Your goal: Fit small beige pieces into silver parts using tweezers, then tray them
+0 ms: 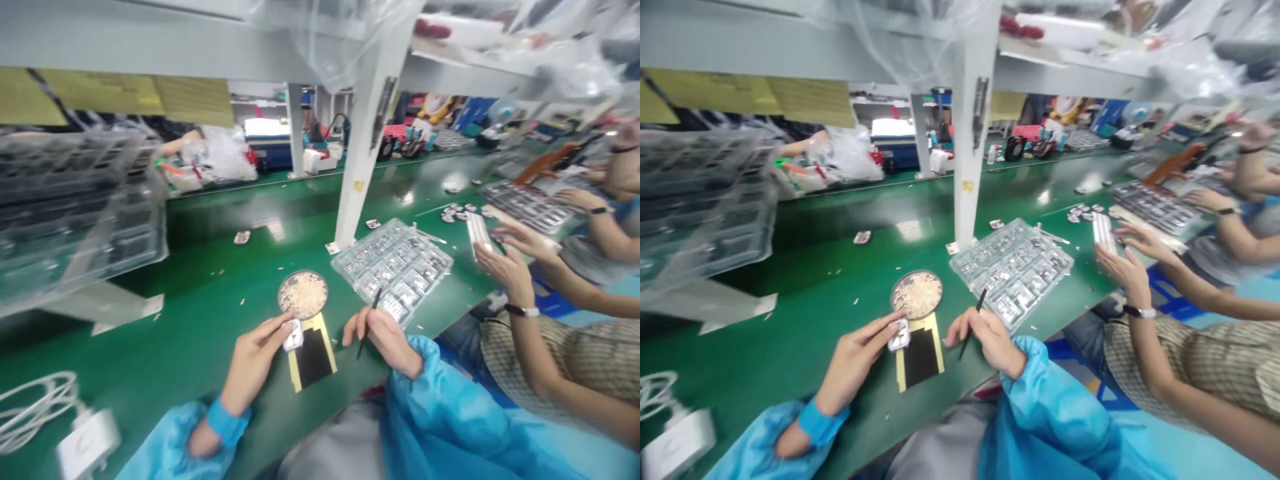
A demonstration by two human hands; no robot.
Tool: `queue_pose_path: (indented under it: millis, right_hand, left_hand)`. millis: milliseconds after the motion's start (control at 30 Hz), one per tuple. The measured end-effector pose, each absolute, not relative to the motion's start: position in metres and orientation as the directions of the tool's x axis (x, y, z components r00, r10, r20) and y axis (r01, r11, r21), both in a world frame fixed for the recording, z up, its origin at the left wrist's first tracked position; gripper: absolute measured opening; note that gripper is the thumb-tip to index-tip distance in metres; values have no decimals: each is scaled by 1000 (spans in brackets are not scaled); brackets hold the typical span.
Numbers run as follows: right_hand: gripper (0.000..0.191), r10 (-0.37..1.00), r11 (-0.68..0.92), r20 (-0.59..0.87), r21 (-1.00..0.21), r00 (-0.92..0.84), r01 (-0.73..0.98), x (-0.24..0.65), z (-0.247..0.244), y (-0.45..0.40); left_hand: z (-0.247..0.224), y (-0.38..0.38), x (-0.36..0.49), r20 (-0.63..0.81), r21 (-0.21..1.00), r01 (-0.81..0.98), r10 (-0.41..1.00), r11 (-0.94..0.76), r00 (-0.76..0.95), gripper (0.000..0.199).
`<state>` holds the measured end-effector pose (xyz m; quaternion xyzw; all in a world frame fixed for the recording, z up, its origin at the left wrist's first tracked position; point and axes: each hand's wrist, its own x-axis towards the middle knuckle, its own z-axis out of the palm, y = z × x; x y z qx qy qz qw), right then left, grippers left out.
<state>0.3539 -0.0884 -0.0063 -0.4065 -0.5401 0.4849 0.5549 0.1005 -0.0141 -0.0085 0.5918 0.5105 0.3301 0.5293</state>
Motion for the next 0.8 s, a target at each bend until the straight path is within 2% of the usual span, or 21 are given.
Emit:
queue_pose_path:
  millis: [33,100,133,167,200,333,500,667,800]
  right_hand:
    - [45,979,204,204,-978,27,-28,370,-2,-89]
    - [47,946,135,202,-956,254,259,412,10,-86]
    - [48,898,7,203,-893,391,449,436,17,-82]
    - [47,826,-165,231,-772,513,614,461,23,-76]
    - [41,786,-237,249,-724,566,648,486,29,-68]
    - [24,705,-434,217,-621,676,652,559,38,-25]
    - [27,634,-588,134,-557,762,587,578,28,20]
    - [20,651,-528,147,-618,745,582,574,29,19]
    - [28,714,-350,193,-735,674,581,555,40,2]
  left_hand:
    - [-9,-13,99,-174,962,253,950,107,258,46]
    - [-11,-12,97,-227,957,238,939,166,258,50]
    - [-11,-12,96,-255,953,228,932,198,258,52]
    - [-11,-13,96,-282,949,219,924,228,257,53]
    - [-11,-13,96,-306,944,209,917,257,255,55]
    - [-10,-14,96,-326,941,180,906,286,269,62]
    - [-9,-11,94,-282,958,127,914,256,292,59]
    - [-2,-13,96,-306,948,25,893,316,330,63]
    - [5,-18,102,-273,955,-9,887,298,372,75]
